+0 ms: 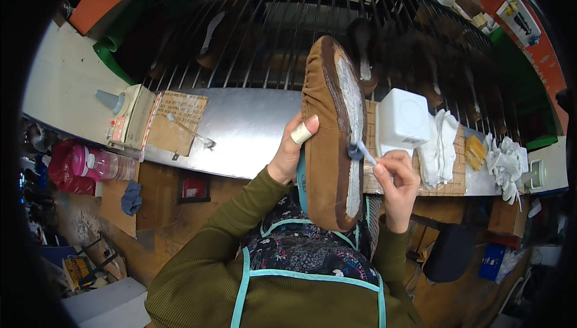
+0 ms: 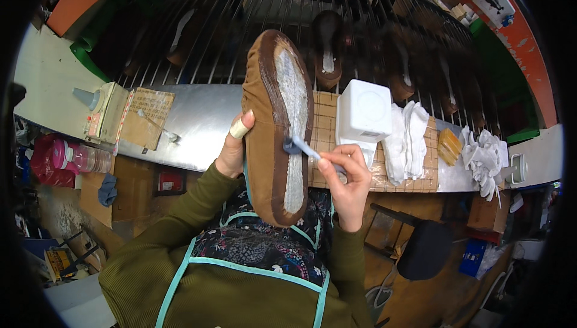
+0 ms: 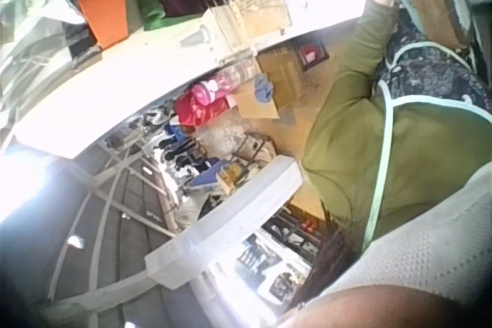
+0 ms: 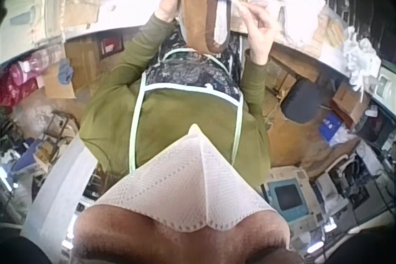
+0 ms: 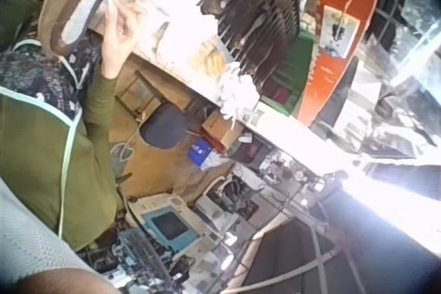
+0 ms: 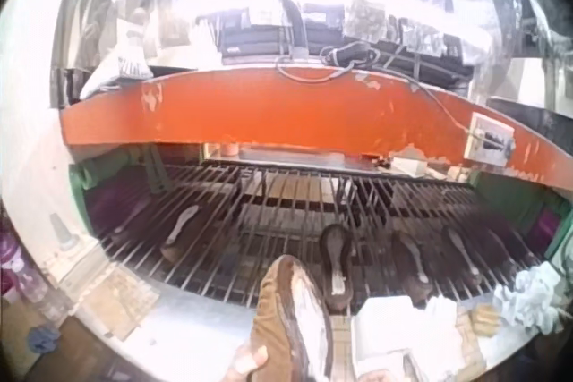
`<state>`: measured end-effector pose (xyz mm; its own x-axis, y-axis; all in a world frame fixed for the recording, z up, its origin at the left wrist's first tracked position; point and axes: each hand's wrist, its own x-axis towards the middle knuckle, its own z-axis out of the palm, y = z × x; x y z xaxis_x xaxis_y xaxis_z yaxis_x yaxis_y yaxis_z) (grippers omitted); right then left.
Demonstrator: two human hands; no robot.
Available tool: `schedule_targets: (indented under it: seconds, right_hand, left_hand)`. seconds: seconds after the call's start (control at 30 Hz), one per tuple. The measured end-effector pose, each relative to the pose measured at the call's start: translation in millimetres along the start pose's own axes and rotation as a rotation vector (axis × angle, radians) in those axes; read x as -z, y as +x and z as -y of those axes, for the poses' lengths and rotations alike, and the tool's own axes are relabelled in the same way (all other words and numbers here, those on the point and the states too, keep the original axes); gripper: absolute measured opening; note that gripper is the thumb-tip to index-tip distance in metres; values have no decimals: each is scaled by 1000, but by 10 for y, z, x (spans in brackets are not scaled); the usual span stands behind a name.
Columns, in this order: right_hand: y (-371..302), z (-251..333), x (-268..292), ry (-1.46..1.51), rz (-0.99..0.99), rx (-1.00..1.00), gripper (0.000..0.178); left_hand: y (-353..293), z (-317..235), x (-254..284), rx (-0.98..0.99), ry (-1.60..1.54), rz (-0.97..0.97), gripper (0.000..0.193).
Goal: The person applies a white adhesive to the sole and side edges of a brown shoe using a small brush. They repeatedly dip the brush into a white container and spread the glue along the shoe's perimeter, then place the shoe on a metal rack. The process is repeated for multiple shoes.
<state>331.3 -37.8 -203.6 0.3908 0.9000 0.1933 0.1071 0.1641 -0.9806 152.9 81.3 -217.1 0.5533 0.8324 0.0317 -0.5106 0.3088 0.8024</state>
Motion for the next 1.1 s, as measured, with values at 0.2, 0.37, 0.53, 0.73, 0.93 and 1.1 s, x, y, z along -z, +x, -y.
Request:
schedule_targets:
  seconds: [0.2,0.37,0.53,0.73,0.93,1.1]
  right_hand:
    - [-227,-29,-137,-58,-79,29,13]
    - [-38,-11,-214,-242,-149,186,13]
    - [129,61,-230,-397,-214,390,16]
    - [206,60,-165,-352,-104,422,18]
    - [60,43,-103,-272,2,332,16]
    - [-79,44,-57,-255,21,284,15]
  left_hand:
    - [-2,-39,75,-51,97,-18,69]
    - [-3,-11,51,-97,138,-19,71]
    - [-47,-133,-28,-70,115,-6,65]
    - [-8,-204,-62,-92,91,0,60]
    - [67,-240,-13,-124,68,-24,55]
    - [125,-274,15,-150,70,-44,48]
